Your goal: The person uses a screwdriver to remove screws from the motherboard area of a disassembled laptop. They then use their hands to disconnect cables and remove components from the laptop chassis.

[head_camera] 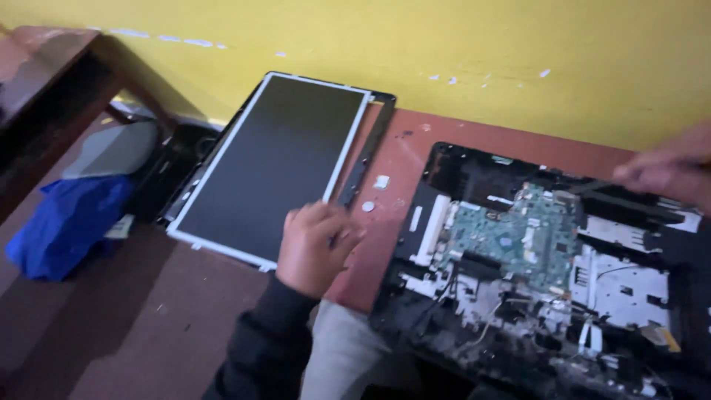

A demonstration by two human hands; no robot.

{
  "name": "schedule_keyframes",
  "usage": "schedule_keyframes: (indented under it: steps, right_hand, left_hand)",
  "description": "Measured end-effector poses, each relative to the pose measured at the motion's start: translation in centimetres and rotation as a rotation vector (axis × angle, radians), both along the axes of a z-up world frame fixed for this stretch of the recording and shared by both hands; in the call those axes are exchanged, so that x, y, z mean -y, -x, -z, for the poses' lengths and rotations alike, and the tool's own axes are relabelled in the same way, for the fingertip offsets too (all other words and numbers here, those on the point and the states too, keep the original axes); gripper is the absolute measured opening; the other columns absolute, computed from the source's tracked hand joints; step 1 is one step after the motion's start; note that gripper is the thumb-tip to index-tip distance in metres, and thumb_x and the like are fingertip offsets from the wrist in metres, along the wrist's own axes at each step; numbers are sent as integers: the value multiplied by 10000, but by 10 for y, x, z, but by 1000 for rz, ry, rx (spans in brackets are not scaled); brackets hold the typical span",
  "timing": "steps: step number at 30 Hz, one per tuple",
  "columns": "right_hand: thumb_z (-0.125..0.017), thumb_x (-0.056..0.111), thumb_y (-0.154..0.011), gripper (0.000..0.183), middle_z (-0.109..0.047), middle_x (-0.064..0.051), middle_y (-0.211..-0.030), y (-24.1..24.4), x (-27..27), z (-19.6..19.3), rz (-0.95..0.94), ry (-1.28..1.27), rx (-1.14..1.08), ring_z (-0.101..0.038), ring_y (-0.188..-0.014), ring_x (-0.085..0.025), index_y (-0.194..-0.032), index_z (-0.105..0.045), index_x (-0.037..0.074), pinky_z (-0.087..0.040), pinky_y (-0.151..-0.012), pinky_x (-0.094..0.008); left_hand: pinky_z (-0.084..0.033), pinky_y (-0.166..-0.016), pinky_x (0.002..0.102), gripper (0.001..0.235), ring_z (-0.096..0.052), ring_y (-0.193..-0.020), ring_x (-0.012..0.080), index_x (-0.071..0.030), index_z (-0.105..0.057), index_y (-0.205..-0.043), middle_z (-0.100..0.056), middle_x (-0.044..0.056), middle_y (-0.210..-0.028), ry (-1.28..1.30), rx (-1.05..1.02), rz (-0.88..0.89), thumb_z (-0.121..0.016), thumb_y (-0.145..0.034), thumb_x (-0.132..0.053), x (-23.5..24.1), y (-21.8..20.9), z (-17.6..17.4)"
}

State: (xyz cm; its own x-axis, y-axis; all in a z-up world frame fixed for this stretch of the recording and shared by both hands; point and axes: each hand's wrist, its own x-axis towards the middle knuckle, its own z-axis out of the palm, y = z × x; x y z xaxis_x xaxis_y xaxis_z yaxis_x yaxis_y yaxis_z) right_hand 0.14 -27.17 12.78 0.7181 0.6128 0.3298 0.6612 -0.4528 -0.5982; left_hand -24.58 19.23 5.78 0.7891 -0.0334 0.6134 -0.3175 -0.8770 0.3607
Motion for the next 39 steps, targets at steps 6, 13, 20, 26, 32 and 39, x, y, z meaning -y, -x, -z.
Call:
schedule_keyframes:
  steps: [6,13,20,26,32,39]
  right_hand:
    - [-700,298,-836,286,-849,28,-1063,91,25,82,-136,5,112,-870,-856,-99,-1097,-777,211,-744,-727,-230]
    - [-636,-31,-942,143,-791,-187,-1078,202,15,61,310,-204,-164,-807,-956,-298,-1025,-752,-42,-660,-915,-368]
    - [-646,-27,-996,148,-768,-164,-1007,235,17,54,498,-196,-113,-715,-1013,-233,-958,-789,-33,-608,-915,-328]
    - [-431,-189,-781,767,-640,-7,-1380,214,14,19,185,475,563,-684,-1082,-186,-1395,-624,230,-547,-607,-341]
    - [-666,71,-1004,81,-765,-160,-1033,173,-63,13,399,-437,-99,-775,-974,-234,-1003,-638,-4,-649,-936,-331]
    - [-569,150,-1055,127,-731,-126,-997,115,-96,10,488,-121,-186,-783,-940,-196,-1014,-574,30,-677,-842,-286]
  left_hand:
    - [-362,-763,444,61,-570,-880,264,-241,-808,-848,-642,-42,-933,-93,-160,-55,-845,-808,-267,-34,55,67]
    - [-349,-895,444,48,-582,-987,263,-239,-799,-889,-655,-29,-1014,-129,58,-96,-802,-883,-288,-28,55,79]
    - [-337,-886,444,54,-596,-977,247,-292,-804,-898,-674,-68,-1007,-154,81,-124,-808,-862,-332,-32,51,88]
    - [-327,-895,432,91,-615,-986,221,-337,-817,-945,-681,-84,-1022,-165,37,-159,-807,-856,-353,-32,53,92]
    - [-360,-897,419,131,-635,-931,194,-372,-796,-960,-684,-117,-1014,-122,40,-184,-785,-834,-338,-28,52,91]
    - [-405,-907,452,215,-638,-1018,228,-346,-811,-1047,-674,-62,-1068,-45,-181,-140,-762,-841,-311,-36,50,92]
